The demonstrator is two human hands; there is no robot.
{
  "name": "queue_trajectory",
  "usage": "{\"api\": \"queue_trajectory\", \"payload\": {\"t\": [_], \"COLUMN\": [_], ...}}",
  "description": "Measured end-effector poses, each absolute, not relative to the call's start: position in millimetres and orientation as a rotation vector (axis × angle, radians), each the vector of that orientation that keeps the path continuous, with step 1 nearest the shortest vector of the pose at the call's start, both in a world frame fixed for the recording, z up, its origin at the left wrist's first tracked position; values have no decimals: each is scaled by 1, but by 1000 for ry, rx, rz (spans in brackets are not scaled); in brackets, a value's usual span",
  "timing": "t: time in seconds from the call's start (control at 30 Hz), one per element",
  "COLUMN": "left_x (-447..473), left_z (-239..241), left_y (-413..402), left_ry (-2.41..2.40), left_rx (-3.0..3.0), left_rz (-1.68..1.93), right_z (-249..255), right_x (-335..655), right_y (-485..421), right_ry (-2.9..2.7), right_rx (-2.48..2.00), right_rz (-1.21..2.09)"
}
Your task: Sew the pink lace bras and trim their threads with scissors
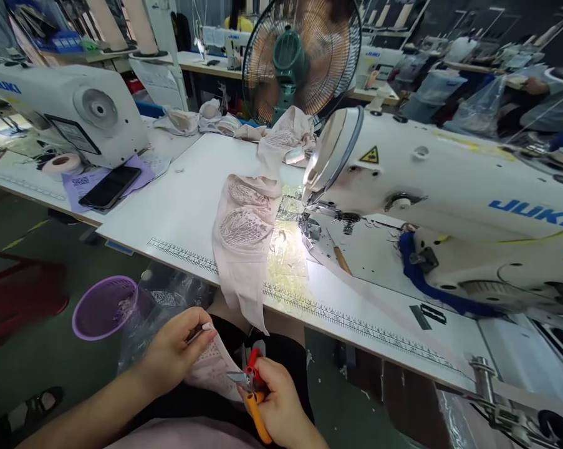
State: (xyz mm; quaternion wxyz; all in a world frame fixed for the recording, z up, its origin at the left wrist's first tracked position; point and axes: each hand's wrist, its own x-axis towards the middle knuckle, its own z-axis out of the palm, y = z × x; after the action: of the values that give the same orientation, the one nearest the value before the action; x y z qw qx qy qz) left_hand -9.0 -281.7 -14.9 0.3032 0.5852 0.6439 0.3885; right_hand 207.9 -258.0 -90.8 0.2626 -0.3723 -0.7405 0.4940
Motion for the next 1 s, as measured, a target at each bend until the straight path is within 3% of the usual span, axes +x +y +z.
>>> {"api": "queue_trajectory", "payload": {"t": [0.37,1.0], "left_x": [-19,-77], "left_z": [-2,12], "left_y": [-273,-281], "left_ry": [1570,1956], "left_rx": [1045,564], "left_rz": [1030,1117], "right_z": [-96,-101], "right_x": [203,251], "right_y": [-257,-236], "right_ry": [-2031,-1954], "right_rx": [-937,-969], "right_rz": [1369,1607]}}
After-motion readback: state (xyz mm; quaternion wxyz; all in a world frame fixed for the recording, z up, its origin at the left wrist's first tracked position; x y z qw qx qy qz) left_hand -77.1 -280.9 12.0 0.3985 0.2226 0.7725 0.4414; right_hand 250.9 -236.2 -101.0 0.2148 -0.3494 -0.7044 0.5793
